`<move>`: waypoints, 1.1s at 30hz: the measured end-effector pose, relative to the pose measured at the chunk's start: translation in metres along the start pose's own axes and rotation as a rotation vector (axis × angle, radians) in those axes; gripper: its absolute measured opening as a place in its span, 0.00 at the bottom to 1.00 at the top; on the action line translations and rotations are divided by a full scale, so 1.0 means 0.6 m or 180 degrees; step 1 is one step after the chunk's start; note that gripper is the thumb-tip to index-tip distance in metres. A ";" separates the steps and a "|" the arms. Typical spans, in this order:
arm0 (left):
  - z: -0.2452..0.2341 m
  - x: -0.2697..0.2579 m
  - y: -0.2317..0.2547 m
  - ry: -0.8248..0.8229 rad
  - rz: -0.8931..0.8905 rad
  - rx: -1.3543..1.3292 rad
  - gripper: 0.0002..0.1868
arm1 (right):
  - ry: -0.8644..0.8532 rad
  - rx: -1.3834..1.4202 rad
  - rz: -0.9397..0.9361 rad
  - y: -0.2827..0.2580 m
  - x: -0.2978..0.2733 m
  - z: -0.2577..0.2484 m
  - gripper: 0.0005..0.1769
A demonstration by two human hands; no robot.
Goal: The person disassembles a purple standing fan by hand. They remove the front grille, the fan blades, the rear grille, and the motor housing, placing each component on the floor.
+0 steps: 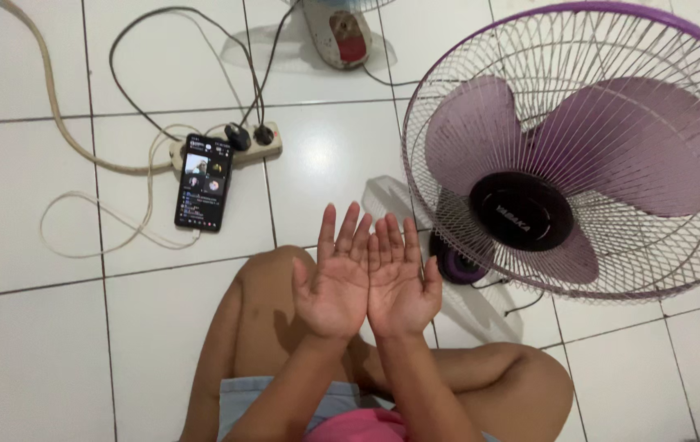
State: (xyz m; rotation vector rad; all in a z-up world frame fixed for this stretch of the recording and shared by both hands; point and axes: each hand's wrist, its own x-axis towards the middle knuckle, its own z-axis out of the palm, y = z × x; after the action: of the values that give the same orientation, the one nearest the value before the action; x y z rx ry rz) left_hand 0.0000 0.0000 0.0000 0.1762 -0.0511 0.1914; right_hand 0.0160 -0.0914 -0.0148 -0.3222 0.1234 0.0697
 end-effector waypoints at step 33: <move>-0.017 0.009 -0.002 0.0027 0.0017 -0.0331 0.47 | 0.0074 0.0011 -0.0052 0.006 0.012 0.004 0.39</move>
State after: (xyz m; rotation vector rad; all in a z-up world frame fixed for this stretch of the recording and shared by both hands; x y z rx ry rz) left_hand 0.0061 0.0014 -0.0099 0.0714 -0.0530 0.1945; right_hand 0.0229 -0.0872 -0.0148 -0.3205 0.1439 0.0494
